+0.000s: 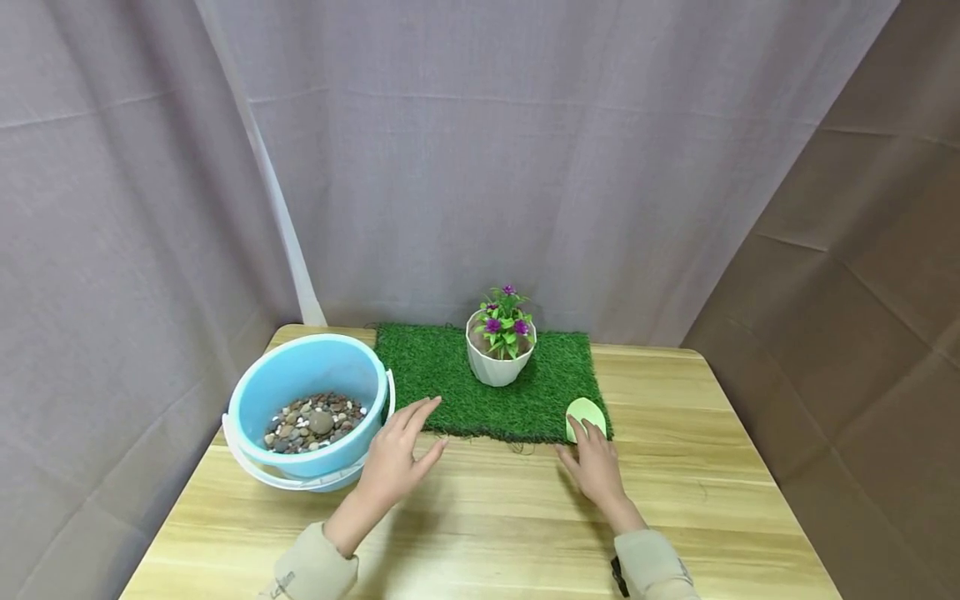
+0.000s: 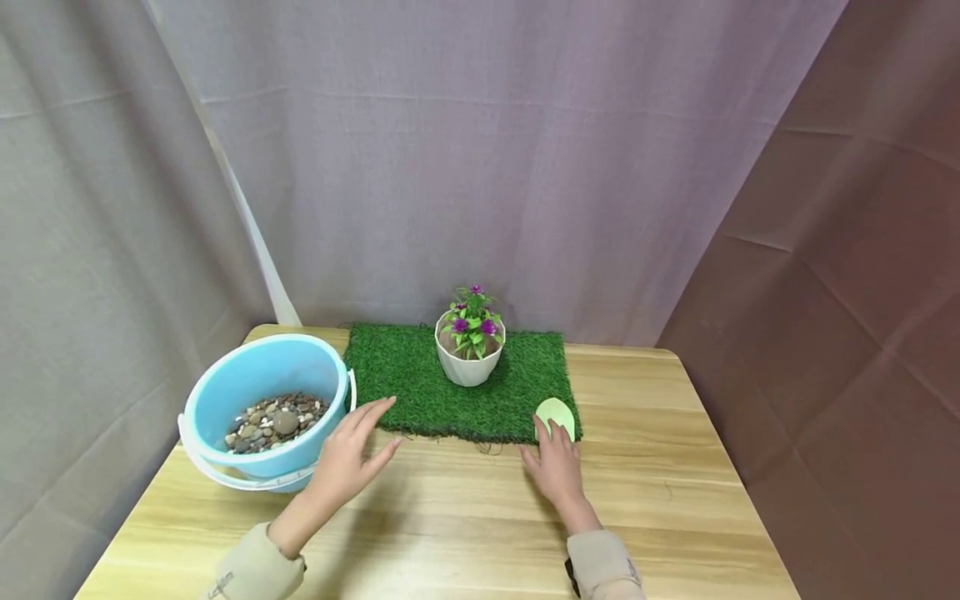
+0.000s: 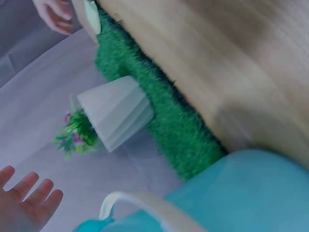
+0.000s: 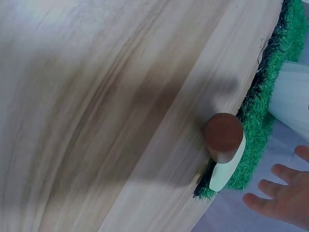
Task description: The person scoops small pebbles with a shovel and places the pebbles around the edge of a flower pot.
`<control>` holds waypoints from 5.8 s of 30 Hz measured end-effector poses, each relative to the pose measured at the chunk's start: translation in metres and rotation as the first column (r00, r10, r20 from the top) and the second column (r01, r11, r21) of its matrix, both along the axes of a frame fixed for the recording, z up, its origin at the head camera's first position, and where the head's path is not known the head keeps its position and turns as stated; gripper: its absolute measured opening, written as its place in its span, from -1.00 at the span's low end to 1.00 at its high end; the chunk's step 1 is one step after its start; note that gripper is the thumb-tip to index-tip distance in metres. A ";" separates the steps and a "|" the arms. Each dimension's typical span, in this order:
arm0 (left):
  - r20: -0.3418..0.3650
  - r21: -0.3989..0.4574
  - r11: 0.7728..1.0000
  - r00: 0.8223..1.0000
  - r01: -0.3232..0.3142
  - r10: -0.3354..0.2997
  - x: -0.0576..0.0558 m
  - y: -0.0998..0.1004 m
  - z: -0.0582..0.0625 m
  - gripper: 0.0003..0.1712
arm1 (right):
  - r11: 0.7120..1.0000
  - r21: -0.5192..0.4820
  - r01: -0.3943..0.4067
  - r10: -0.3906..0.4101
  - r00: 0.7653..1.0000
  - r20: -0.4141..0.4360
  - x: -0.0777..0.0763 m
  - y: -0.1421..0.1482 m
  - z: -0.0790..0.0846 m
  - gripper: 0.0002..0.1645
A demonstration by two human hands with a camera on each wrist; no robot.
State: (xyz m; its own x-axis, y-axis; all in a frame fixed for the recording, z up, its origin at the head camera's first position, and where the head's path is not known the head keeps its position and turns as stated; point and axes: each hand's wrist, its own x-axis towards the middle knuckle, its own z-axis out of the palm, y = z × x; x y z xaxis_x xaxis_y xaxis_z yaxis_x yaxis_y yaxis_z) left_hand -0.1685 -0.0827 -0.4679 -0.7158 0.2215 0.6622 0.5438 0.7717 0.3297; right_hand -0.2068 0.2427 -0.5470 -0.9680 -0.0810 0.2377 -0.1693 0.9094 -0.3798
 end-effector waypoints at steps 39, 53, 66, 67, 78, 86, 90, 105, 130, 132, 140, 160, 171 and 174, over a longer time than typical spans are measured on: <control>0.164 0.232 0.863 0.893 -0.448 0.420 0.004 -0.168 0.058 -0.54 | 0.996 -0.078 0.039 -0.035 0.998 0.052 0.005 0.017 -0.001 -0.40; 0.385 0.207 0.814 0.809 -0.544 0.443 -0.018 -0.205 0.046 -0.49 | 0.997 -0.062 0.047 -0.044 0.998 0.039 0.008 0.021 0.000 -0.38; 0.601 0.104 0.882 0.735 -0.460 0.312 -0.042 -0.224 0.024 -0.44 | 0.997 -0.058 0.055 -0.053 0.998 0.037 0.011 0.023 -0.003 -0.37; 0.610 0.093 0.888 0.730 -0.450 0.306 -0.043 -0.224 0.023 -0.43 | 0.997 -0.058 0.058 -0.056 0.998 0.039 0.011 0.024 -0.003 -0.37; 0.637 0.068 0.918 0.725 -0.391 0.262 -0.049 -0.231 0.024 -0.46 | 0.996 -0.069 0.053 -0.050 0.998 0.043 0.007 0.025 0.000 -0.37; 0.622 0.042 0.936 0.743 -0.349 0.249 -0.044 -0.231 0.029 -0.48 | 0.996 -0.067 0.056 -0.053 0.998 0.046 0.007 0.024 0.002 -0.39; 0.608 0.046 0.938 0.755 -0.344 0.247 -0.040 -0.229 0.027 -0.49 | 0.996 -0.069 0.055 -0.052 0.997 0.049 0.008 0.025 0.001 -0.40; 0.660 0.080 0.933 0.720 -0.351 0.214 -0.029 -0.219 0.025 -0.43 | 0.997 -0.046 0.065 -0.060 0.994 0.092 0.003 0.022 0.001 -0.40; 0.685 0.181 0.921 0.716 -0.346 0.134 -0.015 -0.168 0.022 -0.46 | 0.996 -0.053 0.070 -0.065 0.993 0.099 0.000 0.025 0.004 -0.42; 0.688 0.196 0.921 0.717 -0.338 0.117 -0.014 -0.165 0.021 -0.47 | 0.996 -0.052 0.072 -0.067 0.992 0.106 0.000 0.026 0.003 -0.42; 0.669 0.254 0.906 0.738 -0.338 0.088 -0.012 -0.148 0.020 -0.51 | 0.997 -0.043 0.071 -0.066 0.991 0.118 -0.001 0.028 0.001 -0.41; 0.684 0.282 0.880 0.724 -0.383 0.096 -0.005 -0.103 0.016 -0.51 | 0.997 -0.001 0.078 -0.077 0.987 0.142 -0.004 0.031 -0.003 -0.42; 0.667 0.289 0.876 0.738 -0.386 0.105 -0.006 -0.070 0.011 -0.51 | 0.997 0.009 0.073 -0.073 0.983 0.170 -0.005 0.030 0.001 -0.44; 0.657 0.271 0.888 0.746 -0.371 0.111 -0.004 -0.062 0.010 -0.52 | 0.997 0.015 0.071 -0.072 0.983 0.170 -0.003 0.029 0.002 -0.45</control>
